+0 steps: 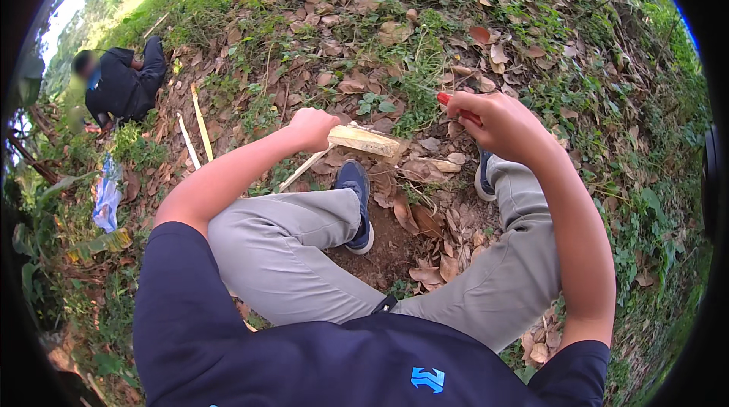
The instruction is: The person sits on the ground and uses a red hand saw to cut a small piece of wood. They then switch to a green-handled hammer to repeatedly strike and shape the wood piece. The person handles the wood and tools directly while seated.
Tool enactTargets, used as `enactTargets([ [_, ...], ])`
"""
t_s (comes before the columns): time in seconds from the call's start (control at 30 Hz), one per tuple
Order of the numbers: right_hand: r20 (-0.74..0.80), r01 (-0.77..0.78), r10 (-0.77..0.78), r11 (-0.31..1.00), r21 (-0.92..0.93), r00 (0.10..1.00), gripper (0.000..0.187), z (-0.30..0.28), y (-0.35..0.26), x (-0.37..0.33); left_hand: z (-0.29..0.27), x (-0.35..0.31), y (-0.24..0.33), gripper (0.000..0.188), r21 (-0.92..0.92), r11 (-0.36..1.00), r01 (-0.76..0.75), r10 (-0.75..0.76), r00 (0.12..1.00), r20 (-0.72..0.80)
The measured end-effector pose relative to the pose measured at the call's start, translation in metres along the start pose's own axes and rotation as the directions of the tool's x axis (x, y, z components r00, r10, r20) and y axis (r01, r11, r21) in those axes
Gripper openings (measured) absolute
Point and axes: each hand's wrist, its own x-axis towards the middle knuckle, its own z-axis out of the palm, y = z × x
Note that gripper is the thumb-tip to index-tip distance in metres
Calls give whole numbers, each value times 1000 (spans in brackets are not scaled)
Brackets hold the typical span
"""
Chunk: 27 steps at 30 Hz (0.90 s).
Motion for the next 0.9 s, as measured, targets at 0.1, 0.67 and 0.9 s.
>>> enactTargets([
  [0.1, 30, 77, -75, 995, -66, 997, 14, 8, 6, 5, -23, -23, -8, 34, 8, 1000, 21, -21, 1000, -16],
  [0.67, 351, 431, -263, 682, -591, 898, 50, 137, 76, 77, -14, -131, -12, 31, -99, 970, 224, -219, 974, 58],
  [0.9, 346, -95, 217, 936, -339, 913, 57, 71, 82, 47, -30, -144, -21, 38, -209, 932, 296, -335, 923, -189],
])
